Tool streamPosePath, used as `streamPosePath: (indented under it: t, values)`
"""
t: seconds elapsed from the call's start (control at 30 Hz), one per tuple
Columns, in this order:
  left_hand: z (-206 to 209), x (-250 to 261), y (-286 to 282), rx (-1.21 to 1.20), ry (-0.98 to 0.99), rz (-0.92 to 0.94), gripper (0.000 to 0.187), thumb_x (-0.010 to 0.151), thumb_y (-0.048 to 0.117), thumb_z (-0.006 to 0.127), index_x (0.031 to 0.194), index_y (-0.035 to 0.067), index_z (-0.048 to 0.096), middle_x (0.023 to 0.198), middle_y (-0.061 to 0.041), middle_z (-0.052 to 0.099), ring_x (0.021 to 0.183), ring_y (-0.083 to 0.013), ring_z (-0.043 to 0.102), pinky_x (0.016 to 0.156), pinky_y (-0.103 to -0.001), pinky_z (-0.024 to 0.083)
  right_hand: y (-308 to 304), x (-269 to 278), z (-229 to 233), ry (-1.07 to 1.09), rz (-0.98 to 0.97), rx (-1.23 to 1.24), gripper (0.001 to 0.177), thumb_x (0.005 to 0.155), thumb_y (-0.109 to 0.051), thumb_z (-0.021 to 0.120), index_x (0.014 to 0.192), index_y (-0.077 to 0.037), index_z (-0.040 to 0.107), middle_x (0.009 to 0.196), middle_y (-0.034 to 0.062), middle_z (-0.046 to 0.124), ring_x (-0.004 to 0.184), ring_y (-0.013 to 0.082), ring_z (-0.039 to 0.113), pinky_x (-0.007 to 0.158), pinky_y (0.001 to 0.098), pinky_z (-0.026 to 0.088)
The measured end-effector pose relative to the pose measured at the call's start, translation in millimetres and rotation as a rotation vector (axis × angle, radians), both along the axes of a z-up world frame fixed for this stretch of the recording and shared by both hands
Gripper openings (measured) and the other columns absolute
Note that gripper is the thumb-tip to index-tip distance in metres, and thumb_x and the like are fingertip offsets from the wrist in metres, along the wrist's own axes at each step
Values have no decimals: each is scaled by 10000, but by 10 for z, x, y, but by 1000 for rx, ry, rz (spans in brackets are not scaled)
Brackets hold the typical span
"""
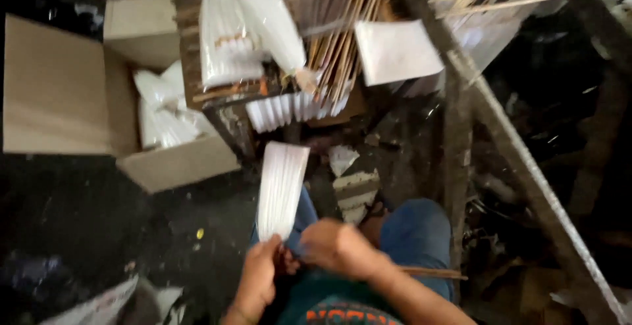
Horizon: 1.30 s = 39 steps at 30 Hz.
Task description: Packaging bundles of white candles into clear plastic bags and tying them closed.
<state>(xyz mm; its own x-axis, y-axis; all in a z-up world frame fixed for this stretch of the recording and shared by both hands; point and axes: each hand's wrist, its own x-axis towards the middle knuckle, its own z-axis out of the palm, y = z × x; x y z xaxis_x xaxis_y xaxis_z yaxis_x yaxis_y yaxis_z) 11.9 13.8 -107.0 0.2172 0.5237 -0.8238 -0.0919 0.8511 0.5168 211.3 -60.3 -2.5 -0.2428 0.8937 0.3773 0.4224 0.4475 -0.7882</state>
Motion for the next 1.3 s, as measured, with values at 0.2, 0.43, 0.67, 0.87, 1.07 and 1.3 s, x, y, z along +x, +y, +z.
streamPosePath:
  t: [0.2, 0.43, 0.67, 0.87, 1.07, 1.3]
  values:
    - [482, -198, 192, 470, 435, -654, 558, 924, 372, 517, 447, 139, 689, 437, -80, 632, 458, -230, 644, 530, -320, 510, -720, 659, -553, -188, -407, -533, 244, 892, -170, 663, 1053, -10, 753, 956, 248, 765, 947, 492, 701, 842, 569, 551]
    - [808, 28, 587, 566, 451, -842, 527, 1010, 348, 531, 564, 96, 655, 468, -74, 624, 495, -199, 668, 577, -324, 545, -1255, 556, -801, -189, -439, -845, 240, 960, -391, 682, 970, -170, 775, 990, 83, 788, 970, 338, 741, 842, 477, 580]
    - [626, 601, 812, 680, 334, -885, 506, 1019, 286, 532, 551, 103, 593, 421, -73, 551, 433, -189, 569, 524, -323, 508, -1071, 718, -707, -278, -296, -756, 278, 923, -434, 707, 804, -192, 775, 865, 15, 771, 870, 294, 740, 782, 456, 585]
    - [590, 658, 908, 608, 291, -877, 488, 977, 272, 523, 528, 93, 584, 383, -89, 515, 395, -197, 561, 464, -309, 466, -187, 1517, -1530, -932, -378, -819, 283, 886, -393, 705, 823, -124, 770, 801, 82, 734, 757, 285, 754, 642, 415, 605]
    - [420, 590, 922, 586, 331, -869, 489, 948, 227, 541, 484, 76, 573, 358, -96, 532, 391, -220, 592, 459, -323, 455, 801, 2241, -3609, -137, -722, -910, 225, 962, -321, 692, 1088, -144, 753, 1013, 57, 746, 1005, 303, 726, 842, 438, 562]
    - [485, 616, 973, 395, 485, -841, 484, 885, 184, 546, 440, -5, 569, 353, -121, 535, 370, -220, 545, 505, -369, 496, 1077, 1678, -4264, 9, -958, -1193, 342, 870, -4, 594, 1172, -53, 747, 1137, 222, 709, 1094, 371, 692, 894, 490, 576]
